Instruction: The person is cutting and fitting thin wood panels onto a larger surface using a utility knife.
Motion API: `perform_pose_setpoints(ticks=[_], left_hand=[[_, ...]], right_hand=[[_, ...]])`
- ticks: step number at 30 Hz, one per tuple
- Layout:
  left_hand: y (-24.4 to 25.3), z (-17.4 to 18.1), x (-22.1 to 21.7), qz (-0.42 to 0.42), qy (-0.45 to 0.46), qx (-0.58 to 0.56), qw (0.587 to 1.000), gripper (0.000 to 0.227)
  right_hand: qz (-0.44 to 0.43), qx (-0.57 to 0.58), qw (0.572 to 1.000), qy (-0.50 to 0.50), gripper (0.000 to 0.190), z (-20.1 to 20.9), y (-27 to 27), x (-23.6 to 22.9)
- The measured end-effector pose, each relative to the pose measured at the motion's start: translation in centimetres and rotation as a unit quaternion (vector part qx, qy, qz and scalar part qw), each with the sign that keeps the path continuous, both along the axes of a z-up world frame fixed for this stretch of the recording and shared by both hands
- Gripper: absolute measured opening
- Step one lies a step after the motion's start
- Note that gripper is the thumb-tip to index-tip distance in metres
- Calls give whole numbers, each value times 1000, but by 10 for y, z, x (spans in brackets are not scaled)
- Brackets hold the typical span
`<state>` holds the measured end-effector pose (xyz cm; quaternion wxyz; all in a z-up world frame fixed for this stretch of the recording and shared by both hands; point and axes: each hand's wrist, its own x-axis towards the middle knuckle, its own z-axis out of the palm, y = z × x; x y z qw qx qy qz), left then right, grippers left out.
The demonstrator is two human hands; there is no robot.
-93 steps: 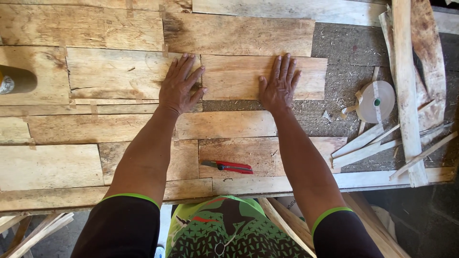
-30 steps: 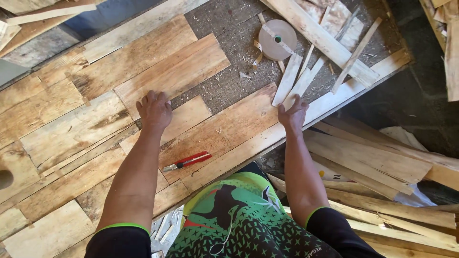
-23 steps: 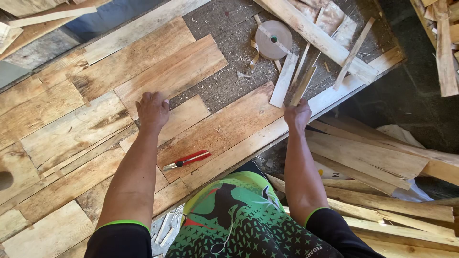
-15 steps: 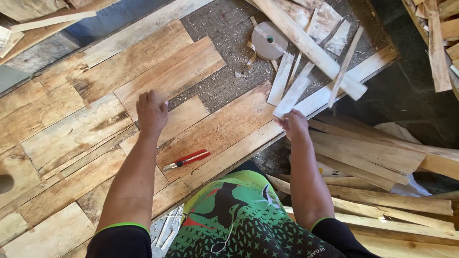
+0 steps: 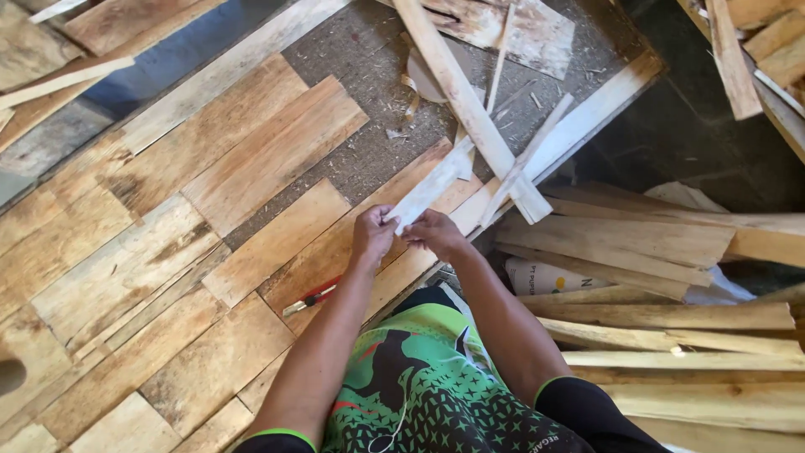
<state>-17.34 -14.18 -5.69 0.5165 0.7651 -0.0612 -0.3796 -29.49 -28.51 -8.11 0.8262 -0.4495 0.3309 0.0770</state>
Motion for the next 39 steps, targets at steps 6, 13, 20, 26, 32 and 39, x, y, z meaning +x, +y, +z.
perform_pose_setpoints(ticks=[6, 13, 20, 26, 32, 39], left_hand=[[-11, 40, -3, 88, 9, 19, 996, 30], [8, 57, 25, 59, -19, 79, 995, 25], [41, 40, 68, 89, -79, 8, 993, 22], [50, 55, 105, 29, -99, 0, 995, 22], [60, 45, 116, -14, -92, -47, 995, 22], [76, 62, 71, -77, -157, 62, 983, 31]], right_hand=[[117, -306, 938, 118, 25, 43, -41, 1], [106, -533, 822, 173, 29, -1, -151, -38], [8, -653, 753, 83, 24, 59, -132, -23], [251, -556, 790, -67, 18, 61, 39, 15], [352, -606, 685, -198, 40, 90, 173, 51], [390, -652, 615, -213, 35, 53, 216, 54]])
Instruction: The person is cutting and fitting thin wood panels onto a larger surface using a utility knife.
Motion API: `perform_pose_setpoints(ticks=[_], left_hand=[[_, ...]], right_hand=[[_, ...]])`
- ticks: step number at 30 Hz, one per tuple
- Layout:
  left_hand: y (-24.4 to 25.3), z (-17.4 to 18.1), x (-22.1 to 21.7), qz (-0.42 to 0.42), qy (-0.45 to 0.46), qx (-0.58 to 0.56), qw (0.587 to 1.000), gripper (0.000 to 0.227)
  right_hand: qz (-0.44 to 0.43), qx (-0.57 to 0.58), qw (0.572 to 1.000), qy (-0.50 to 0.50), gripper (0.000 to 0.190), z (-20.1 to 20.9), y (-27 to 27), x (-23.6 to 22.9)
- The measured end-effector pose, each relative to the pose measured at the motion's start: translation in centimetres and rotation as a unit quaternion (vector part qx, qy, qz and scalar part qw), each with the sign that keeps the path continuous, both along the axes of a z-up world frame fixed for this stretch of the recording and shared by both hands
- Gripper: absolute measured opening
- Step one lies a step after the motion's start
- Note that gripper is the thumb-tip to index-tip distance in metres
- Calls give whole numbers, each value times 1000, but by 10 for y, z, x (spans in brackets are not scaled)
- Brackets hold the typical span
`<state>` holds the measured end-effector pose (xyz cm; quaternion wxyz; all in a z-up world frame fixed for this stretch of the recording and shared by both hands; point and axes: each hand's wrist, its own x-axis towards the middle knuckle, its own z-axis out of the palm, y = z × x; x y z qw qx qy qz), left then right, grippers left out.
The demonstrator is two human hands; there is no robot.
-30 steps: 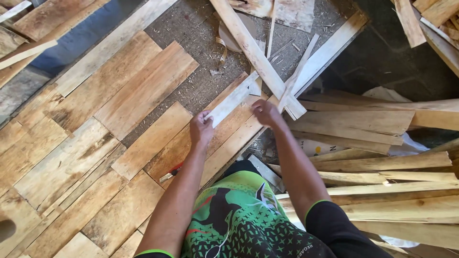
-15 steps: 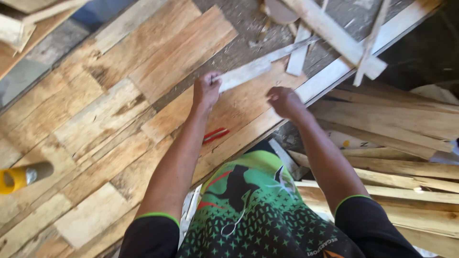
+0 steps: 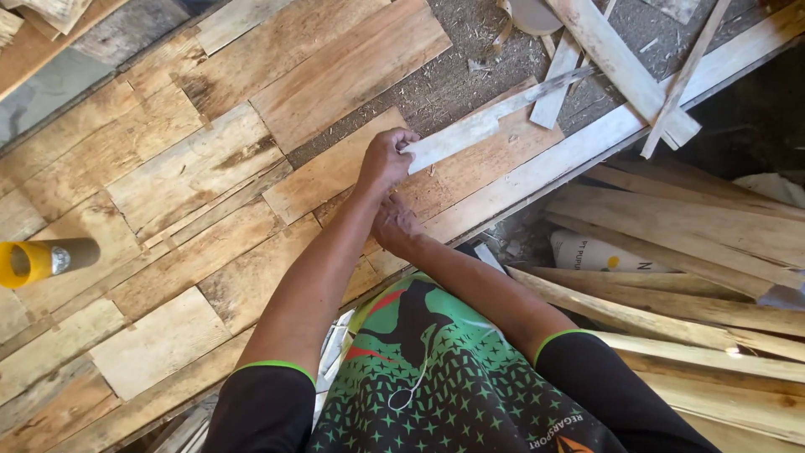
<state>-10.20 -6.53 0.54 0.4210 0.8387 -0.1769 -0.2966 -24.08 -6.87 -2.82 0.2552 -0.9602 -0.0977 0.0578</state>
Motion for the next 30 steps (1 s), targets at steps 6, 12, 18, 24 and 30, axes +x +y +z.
perform_pose_setpoints(ticks=[6, 12, 18, 24, 30], left_hand=[[14, -36, -17, 15, -39, -25, 999, 34], [28, -45, -34, 42, -119, -3, 992, 32], [33, -18, -66, 61, -143, 16, 988, 22], [14, 13, -96, 34, -279, 121, 952, 22], [-25, -58, -115, -36, -333, 82, 939, 23]], right_hand=[[-35, -98, 994, 11, 40, -59, 8, -16], [34, -68, 991, 114, 20, 54, -57, -52], [-239, 7, 942, 235, 34, 76, -177, -80], [-312, -40, 946, -85, 20, -7, -278, -81], [-268, 2, 961, -65, 24, 6, -290, -53]])
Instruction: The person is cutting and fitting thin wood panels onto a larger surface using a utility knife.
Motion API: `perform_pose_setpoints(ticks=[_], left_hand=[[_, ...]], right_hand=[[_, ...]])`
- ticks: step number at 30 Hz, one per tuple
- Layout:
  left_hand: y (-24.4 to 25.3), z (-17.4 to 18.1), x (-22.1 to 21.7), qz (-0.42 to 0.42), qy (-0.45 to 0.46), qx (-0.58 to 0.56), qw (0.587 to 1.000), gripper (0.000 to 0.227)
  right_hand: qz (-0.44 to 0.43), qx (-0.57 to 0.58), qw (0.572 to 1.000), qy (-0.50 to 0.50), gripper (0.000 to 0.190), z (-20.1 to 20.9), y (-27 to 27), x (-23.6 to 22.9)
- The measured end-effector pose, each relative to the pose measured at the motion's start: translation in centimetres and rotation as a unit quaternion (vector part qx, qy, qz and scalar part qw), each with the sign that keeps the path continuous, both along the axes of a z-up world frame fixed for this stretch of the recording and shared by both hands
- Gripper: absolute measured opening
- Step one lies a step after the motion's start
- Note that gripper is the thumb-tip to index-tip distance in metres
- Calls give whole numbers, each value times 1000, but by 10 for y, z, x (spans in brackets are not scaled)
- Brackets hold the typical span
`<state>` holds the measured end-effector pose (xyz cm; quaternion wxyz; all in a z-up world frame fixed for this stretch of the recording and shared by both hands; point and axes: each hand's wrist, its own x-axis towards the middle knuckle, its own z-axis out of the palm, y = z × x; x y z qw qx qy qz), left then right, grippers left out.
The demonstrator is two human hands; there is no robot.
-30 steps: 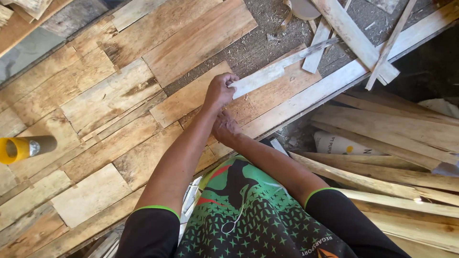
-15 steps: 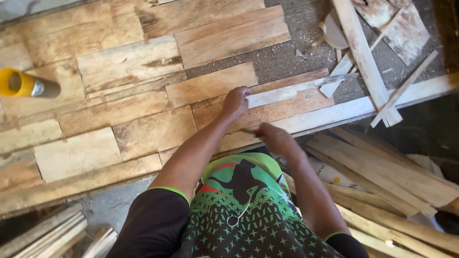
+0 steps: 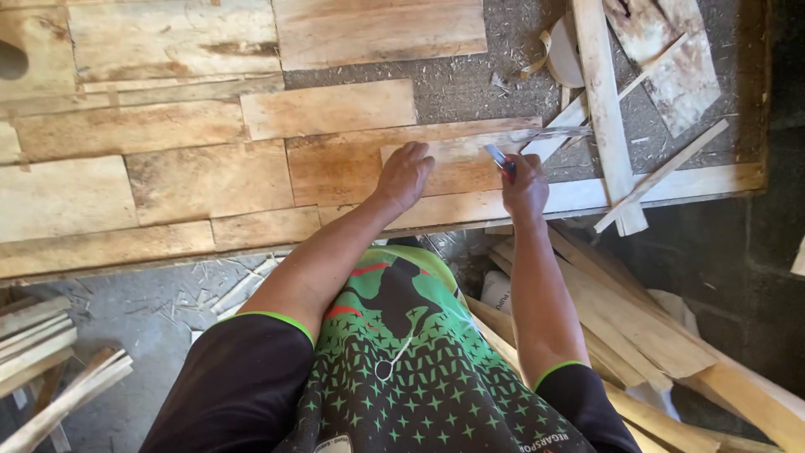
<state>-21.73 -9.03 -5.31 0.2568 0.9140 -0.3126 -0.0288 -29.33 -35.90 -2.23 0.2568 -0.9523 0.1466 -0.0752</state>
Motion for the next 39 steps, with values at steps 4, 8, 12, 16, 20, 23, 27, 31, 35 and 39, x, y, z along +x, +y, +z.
perform_pose_setpoints(ticks=[4, 8, 12, 16, 20, 23, 27, 31, 35, 39], left_hand=[[-38, -22, -8, -68, -11, 52, 996, 31], [-63, -11, -14, -103, -29, 158, 982, 48], [-79, 2, -15, -105, -58, 206, 971, 54], [-86, 3, -11, -98, -66, 204, 972, 55], [-88, 2, -11, -94, -10, 231, 968, 54], [-89, 2, -9, -87, 3, 225, 970, 56], [-89, 3, -8, -94, -1, 242, 966, 59], [-89, 5, -7, -98, 22, 250, 963, 59], [-90, 1, -7, -100, 10, 252, 963, 60], [-89, 2, -7, -98, 8, 256, 962, 62]], right_hand=[[31, 0, 999, 28, 19, -6, -11, 5], [-1, -14, 997, 75, 24, 1, -19, 4], [-64, 131, 973, 179, 30, 3, -10, 0], [-40, 256, 951, 167, 27, -2, 8, -8], [53, 179, 981, 44, 40, 1, 26, -12], [72, 96, 992, 31, 49, 3, 34, -9], [73, 57, 994, 60, 54, 12, 39, -7], [72, 68, 994, 46, 53, 12, 41, -6], [70, 70, 994, 44, 53, 10, 43, -4], [62, 67, 995, 42, 50, 1, 45, -5]])
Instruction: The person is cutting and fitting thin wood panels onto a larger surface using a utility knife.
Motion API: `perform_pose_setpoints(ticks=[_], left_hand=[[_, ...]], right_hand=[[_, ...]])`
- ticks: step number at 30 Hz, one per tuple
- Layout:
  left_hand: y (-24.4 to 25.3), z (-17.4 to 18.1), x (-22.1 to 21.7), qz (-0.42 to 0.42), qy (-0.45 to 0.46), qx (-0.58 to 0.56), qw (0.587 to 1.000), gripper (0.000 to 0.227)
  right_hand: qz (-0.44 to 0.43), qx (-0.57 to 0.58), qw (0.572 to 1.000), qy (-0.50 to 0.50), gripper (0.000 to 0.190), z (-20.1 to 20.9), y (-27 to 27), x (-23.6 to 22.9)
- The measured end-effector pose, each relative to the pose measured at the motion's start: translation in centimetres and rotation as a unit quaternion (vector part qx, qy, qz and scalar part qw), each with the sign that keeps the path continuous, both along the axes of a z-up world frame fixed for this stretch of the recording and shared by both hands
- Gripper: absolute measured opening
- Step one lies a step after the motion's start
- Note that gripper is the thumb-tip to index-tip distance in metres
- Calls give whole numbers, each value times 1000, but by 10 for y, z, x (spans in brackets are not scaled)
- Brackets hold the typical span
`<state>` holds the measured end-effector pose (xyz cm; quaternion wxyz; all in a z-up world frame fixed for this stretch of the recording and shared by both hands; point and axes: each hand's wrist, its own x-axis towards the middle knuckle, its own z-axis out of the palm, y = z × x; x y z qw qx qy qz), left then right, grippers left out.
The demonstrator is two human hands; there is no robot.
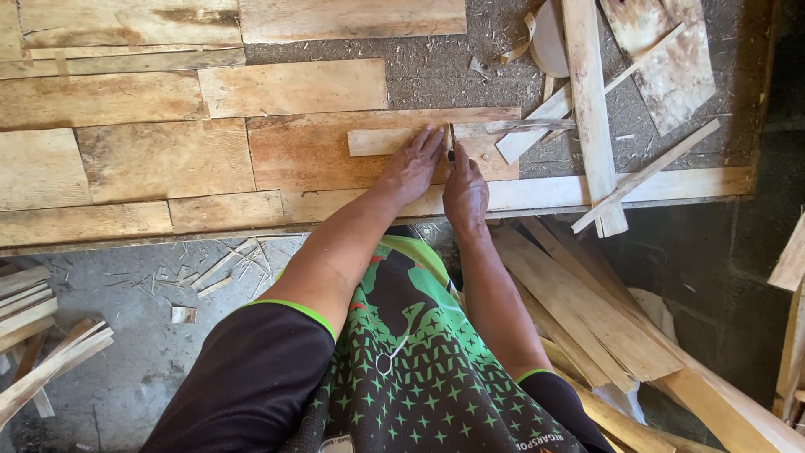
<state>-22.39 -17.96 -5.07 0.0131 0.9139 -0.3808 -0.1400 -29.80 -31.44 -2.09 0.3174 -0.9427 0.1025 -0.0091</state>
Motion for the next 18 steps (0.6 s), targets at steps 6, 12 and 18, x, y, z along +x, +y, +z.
perform_pose_setpoints(ticks=[6, 12, 18], left_hand=[[-3, -4, 2, 12, 35, 1, 999, 65], [-2, 3, 2, 3, 34, 15, 999, 65], [-6, 8, 3, 1, 38, 61, 997, 70]], right_hand=[[2, -2, 1000, -13, 49, -1, 0, -1], [3, -7, 1000, -11, 50, -1, 1, -1], [4, -19, 1000, 0, 54, -1, 1, -2]])
